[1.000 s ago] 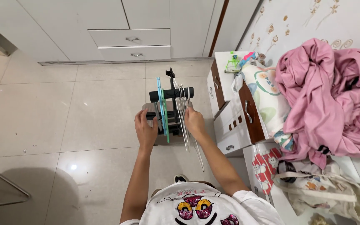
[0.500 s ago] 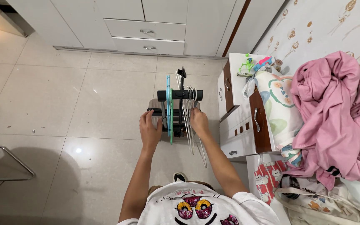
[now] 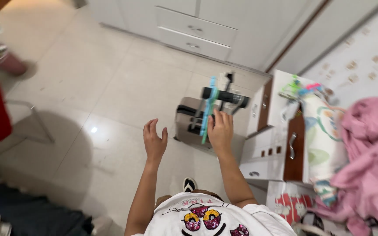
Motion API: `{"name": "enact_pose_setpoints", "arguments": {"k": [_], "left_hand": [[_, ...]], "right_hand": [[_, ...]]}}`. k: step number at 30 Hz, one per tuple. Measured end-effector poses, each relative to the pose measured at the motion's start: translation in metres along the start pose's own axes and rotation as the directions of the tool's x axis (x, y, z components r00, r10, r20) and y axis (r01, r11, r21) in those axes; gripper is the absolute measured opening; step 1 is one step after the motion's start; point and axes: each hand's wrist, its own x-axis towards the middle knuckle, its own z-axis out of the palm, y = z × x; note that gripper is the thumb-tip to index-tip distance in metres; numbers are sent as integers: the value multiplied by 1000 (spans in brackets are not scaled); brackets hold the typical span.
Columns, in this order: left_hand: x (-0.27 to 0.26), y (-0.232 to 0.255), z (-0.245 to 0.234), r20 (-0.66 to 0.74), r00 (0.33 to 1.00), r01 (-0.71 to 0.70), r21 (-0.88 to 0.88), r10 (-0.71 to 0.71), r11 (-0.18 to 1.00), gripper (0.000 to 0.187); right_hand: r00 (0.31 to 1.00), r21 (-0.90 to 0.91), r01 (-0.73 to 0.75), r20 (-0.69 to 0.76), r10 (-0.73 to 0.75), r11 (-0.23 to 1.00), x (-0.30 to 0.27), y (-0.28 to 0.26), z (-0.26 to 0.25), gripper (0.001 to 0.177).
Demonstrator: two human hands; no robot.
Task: The person sorts and folds various clothing items from a pile on a bed. They handle hangers, a white t-shirt, a pair of jeans, and a black garment, placing folded items on a nearby chair and suitcase.
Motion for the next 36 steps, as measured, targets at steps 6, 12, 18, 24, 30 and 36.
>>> {"name": "enact_pose_setpoints", "arguments": {"k": [6,12,18,24,30,36], "left_hand": [[-55,-64,-128,-220,956,228,147,-192,963,47],[-173,-123,-267,-474,822,485,294,-315,823,46],[-296,-151,-374,-718,561,751,233,-412,617,46],[-367,-172,-444,-885,319,878,141,-340,458,46],[-412,-198,-498,-964,122,941,36,-238,338,45],[-436,-229,-554,-991,-63,970,-89,-121,228,46]], "right_hand": [[923,276,251,221,-315,928,-37,-122,75,29],[731,445,312,452,-511,839,-123,-266,140,31],[482,624,367,507,-715,690,-216,-401,172,29],[258,794,376,406,-877,478,-297,-511,197,28],[66,906,318,273,-960,279,-368,-616,230,28],[-231,960,262,160,-960,97,-440,-739,250,31]]}}
